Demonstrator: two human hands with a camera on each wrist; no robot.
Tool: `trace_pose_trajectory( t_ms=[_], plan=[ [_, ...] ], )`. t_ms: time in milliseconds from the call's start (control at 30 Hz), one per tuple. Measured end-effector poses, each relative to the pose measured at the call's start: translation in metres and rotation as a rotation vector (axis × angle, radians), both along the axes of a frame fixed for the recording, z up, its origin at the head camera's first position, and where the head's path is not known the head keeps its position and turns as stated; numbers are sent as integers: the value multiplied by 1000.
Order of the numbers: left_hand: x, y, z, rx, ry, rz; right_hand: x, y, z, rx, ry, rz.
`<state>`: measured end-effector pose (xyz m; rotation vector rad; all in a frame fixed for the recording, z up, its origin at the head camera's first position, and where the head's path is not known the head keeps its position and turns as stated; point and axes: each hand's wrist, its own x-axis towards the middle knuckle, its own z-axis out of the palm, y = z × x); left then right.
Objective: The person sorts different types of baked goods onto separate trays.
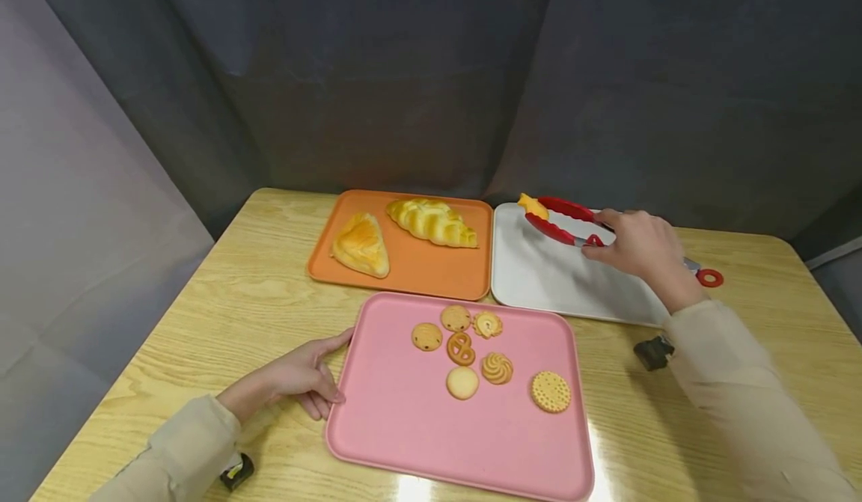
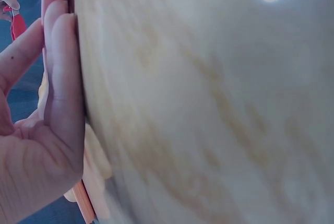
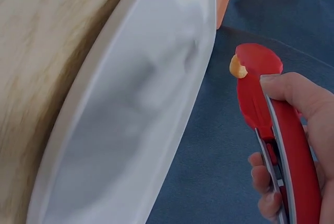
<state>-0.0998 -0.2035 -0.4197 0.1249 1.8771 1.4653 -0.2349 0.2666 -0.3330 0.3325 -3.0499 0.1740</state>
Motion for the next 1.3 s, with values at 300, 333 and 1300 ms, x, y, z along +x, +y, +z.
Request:
trace_pose_trajectory(
  t_ms=[300,333,1300],
  plan=[
    [-1,-1,-1,0,3,2,-17,-6,-10,-64,-50,21],
    [-1,-1,-1,0,7,0,-19,-7,-11,-70,-57,17],
    [0,1,2,-20,7,12,-28,-11,-31,-110,-150,-51]
  ],
)
